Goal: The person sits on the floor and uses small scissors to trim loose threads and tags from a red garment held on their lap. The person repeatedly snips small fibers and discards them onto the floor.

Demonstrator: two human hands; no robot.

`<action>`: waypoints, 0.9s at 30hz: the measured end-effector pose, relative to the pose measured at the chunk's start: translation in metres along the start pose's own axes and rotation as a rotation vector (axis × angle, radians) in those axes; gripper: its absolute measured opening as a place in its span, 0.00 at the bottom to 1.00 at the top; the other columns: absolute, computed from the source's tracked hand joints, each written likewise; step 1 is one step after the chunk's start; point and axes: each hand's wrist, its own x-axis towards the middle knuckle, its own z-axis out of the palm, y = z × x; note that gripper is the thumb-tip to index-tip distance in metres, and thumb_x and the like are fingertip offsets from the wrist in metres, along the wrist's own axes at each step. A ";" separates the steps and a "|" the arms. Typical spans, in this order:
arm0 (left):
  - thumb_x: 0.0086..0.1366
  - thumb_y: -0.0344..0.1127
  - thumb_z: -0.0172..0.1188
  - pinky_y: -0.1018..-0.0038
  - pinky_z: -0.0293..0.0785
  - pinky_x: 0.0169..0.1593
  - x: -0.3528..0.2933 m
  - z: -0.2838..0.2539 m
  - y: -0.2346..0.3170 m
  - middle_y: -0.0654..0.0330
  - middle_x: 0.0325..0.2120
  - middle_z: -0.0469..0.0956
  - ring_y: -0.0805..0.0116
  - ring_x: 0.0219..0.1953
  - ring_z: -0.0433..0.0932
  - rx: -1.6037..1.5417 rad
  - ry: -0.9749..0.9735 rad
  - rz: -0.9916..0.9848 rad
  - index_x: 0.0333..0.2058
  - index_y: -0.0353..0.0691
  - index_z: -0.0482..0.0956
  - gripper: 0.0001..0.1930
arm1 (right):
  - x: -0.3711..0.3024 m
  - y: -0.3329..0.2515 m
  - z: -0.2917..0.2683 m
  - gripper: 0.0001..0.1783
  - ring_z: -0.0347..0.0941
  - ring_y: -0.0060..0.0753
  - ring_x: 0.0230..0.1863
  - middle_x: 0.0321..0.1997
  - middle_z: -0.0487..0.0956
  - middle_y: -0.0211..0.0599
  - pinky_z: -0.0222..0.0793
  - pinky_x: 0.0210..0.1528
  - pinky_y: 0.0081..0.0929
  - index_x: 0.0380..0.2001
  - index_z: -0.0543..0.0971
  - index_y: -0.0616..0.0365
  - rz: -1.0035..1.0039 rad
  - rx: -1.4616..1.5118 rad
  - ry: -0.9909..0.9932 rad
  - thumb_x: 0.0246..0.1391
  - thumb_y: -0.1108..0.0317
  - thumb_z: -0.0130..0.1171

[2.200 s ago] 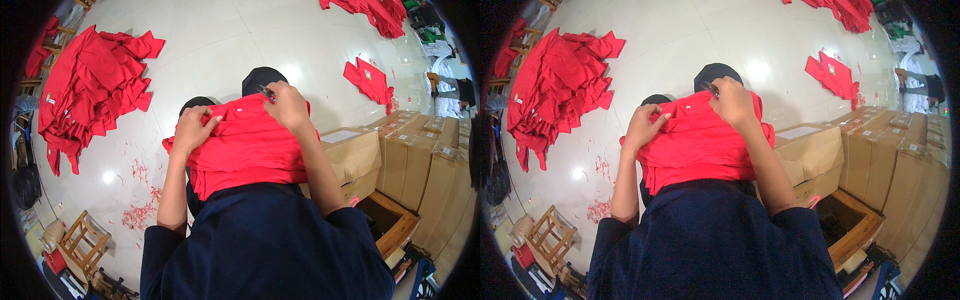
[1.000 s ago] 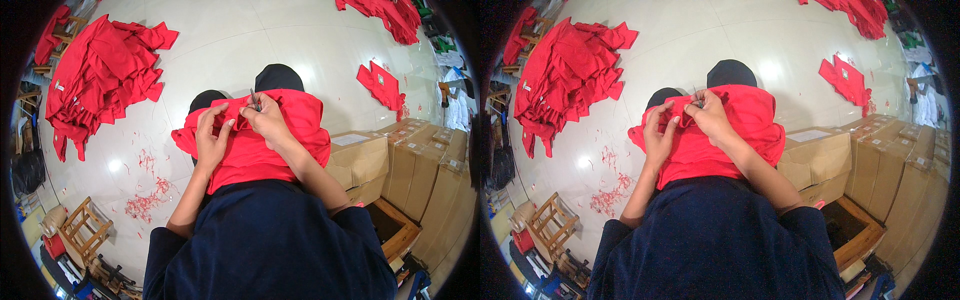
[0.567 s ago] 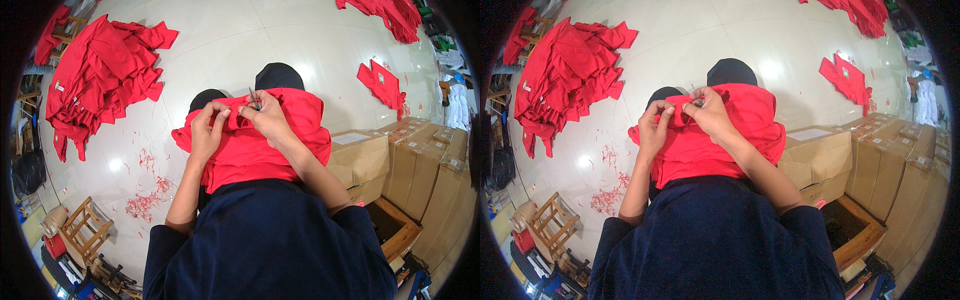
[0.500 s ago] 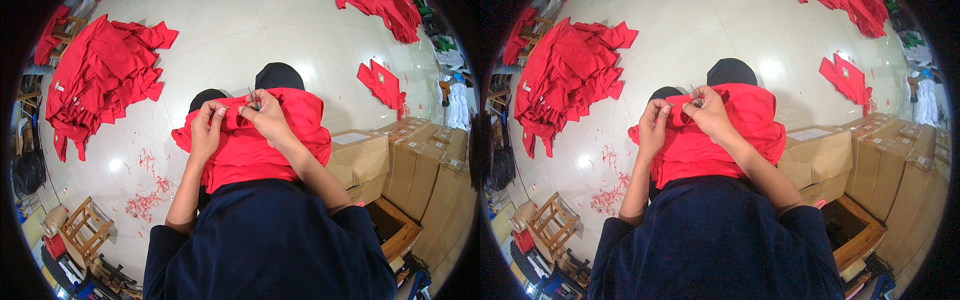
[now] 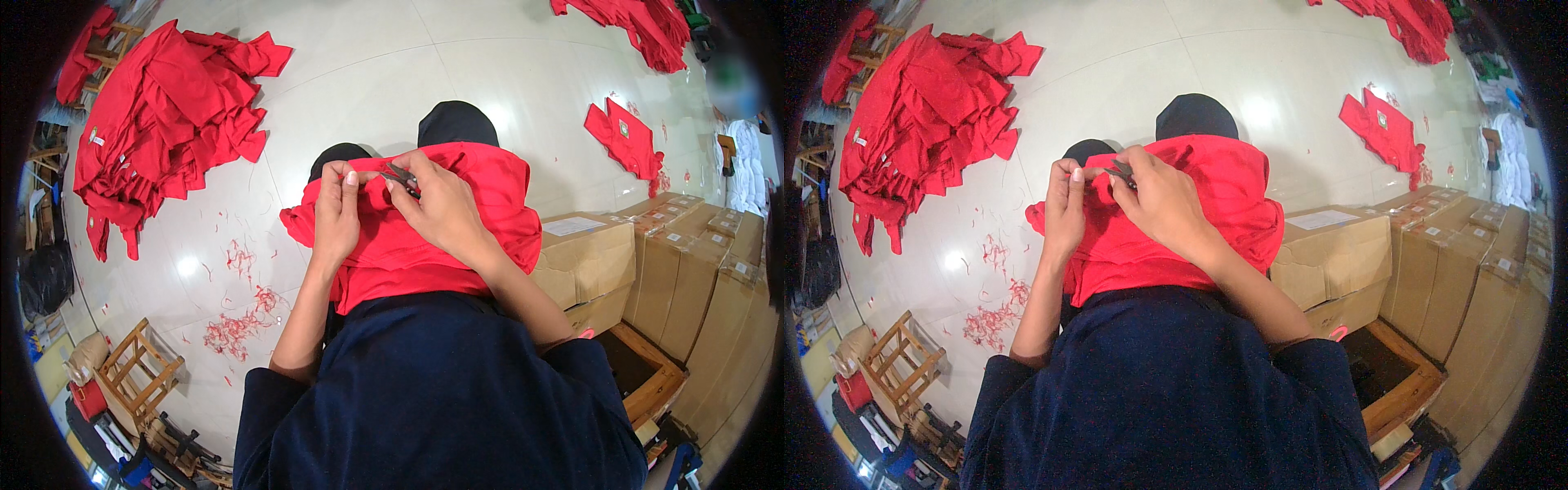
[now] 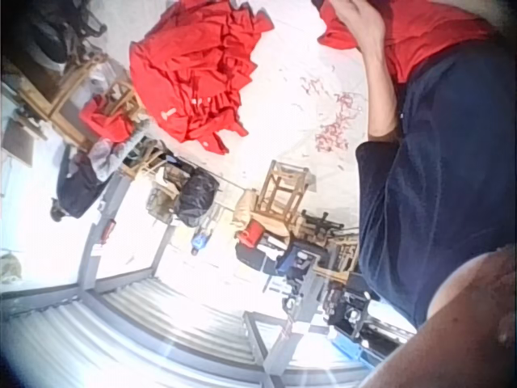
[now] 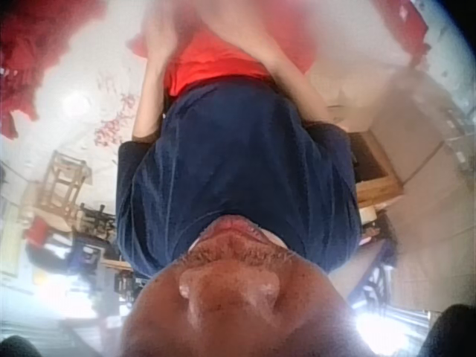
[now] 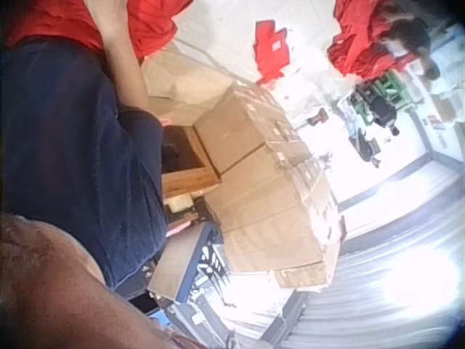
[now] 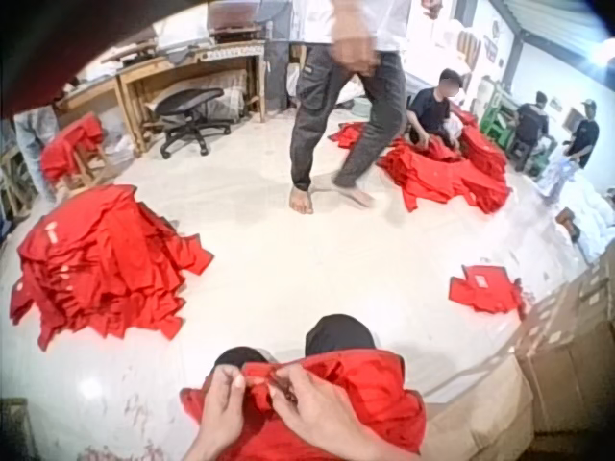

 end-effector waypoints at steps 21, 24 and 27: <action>0.91 0.41 0.46 0.68 0.80 0.56 -0.007 0.001 -0.001 0.51 0.45 0.87 0.65 0.52 0.87 0.157 -0.053 0.098 0.52 0.39 0.70 0.11 | 0.003 -0.012 0.002 0.10 0.86 0.57 0.33 0.32 0.88 0.49 0.80 0.35 0.51 0.44 0.89 0.58 -0.129 -0.123 -0.106 0.66 0.65 0.69; 0.92 0.40 0.45 0.67 0.80 0.57 -0.008 0.000 -0.002 0.51 0.45 0.87 0.65 0.52 0.87 0.158 -0.054 0.082 0.53 0.40 0.70 0.11 | 0.002 -0.014 0.003 0.09 0.86 0.56 0.33 0.32 0.88 0.49 0.80 0.35 0.51 0.45 0.90 0.56 -0.117 -0.150 -0.123 0.65 0.66 0.69; 0.92 0.40 0.45 0.66 0.81 0.58 -0.010 0.002 0.004 0.53 0.45 0.88 0.65 0.53 0.87 0.124 -0.041 0.051 0.53 0.39 0.70 0.10 | 0.001 -0.016 0.002 0.09 0.86 0.56 0.33 0.33 0.88 0.48 0.81 0.36 0.52 0.45 0.90 0.56 -0.114 -0.165 -0.144 0.65 0.65 0.69</action>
